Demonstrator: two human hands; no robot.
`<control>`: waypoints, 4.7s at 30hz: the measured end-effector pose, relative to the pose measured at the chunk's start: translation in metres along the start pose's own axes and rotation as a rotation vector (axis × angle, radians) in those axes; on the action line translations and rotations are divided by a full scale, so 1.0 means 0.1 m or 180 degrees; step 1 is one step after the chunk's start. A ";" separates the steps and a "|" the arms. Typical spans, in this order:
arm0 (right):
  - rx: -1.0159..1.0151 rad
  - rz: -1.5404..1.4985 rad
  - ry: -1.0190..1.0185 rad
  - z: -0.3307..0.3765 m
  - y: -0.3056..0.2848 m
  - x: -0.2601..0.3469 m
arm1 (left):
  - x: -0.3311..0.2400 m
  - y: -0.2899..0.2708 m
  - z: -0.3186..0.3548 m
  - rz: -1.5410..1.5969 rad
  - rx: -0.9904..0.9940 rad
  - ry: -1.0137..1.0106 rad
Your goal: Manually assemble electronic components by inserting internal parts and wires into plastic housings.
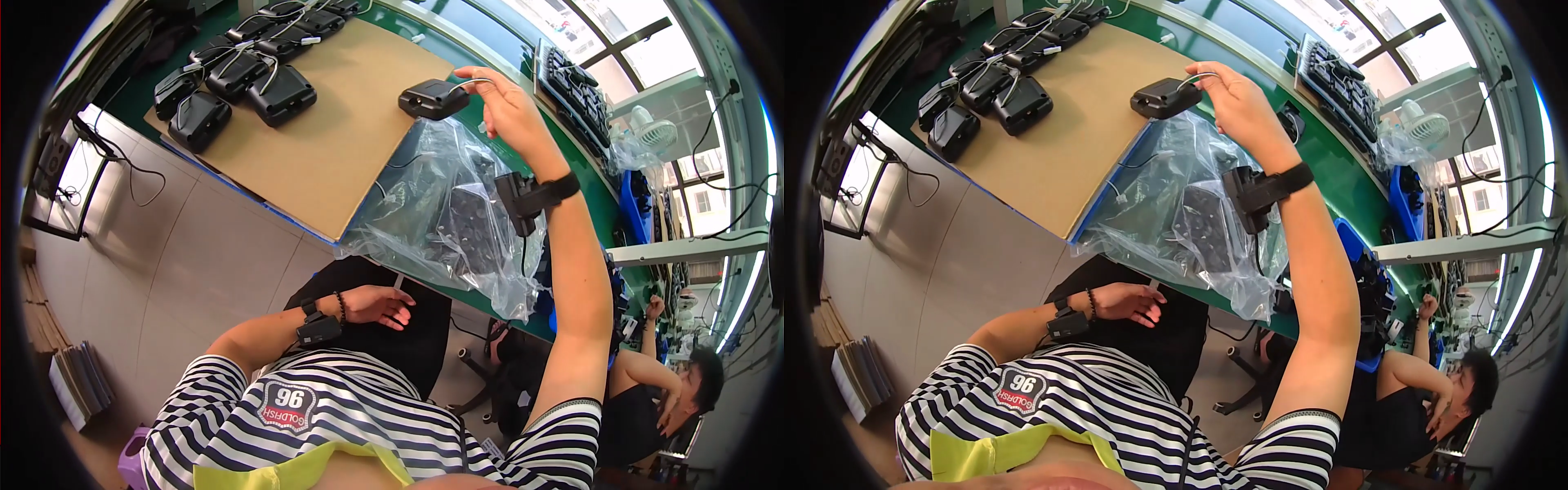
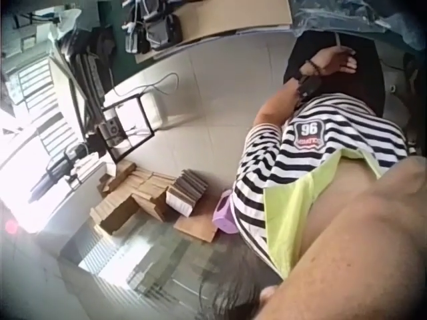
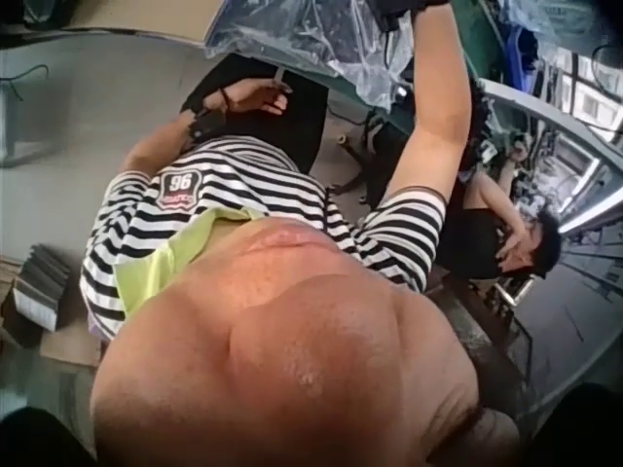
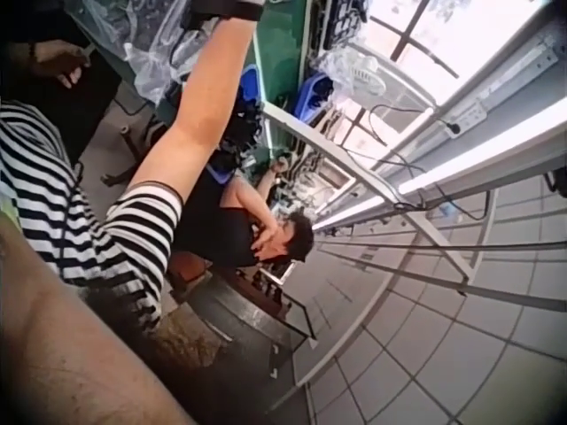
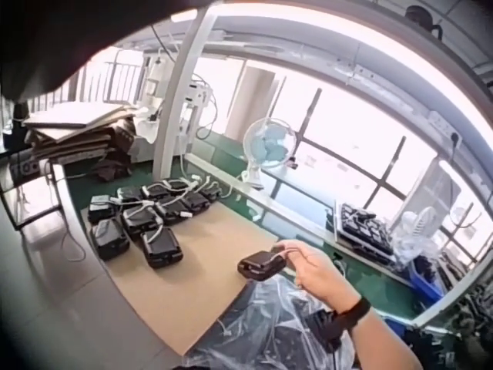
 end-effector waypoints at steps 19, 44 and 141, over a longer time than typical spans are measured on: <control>-0.0706 -0.0893 0.1255 3.03 0.84 -0.14 | -0.43 1.49 0.34 -0.0578 0.0085 0.0096; -0.1446 0.0860 0.0997 3.21 -0.53 0.40 | 0.08 0.79 0.24 -0.2327 -0.0347 -0.0525; -0.1311 0.0333 0.1652 3.34 1.29 -0.83 | -0.24 0.68 -0.01 -0.1787 -0.0825 0.0894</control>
Point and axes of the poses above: each hand's wrist, its own z-axis away from the middle knuckle, its own y-axis out of the palm, x = y × z, the point moved 9 cm from there along -z, towards the middle knuckle
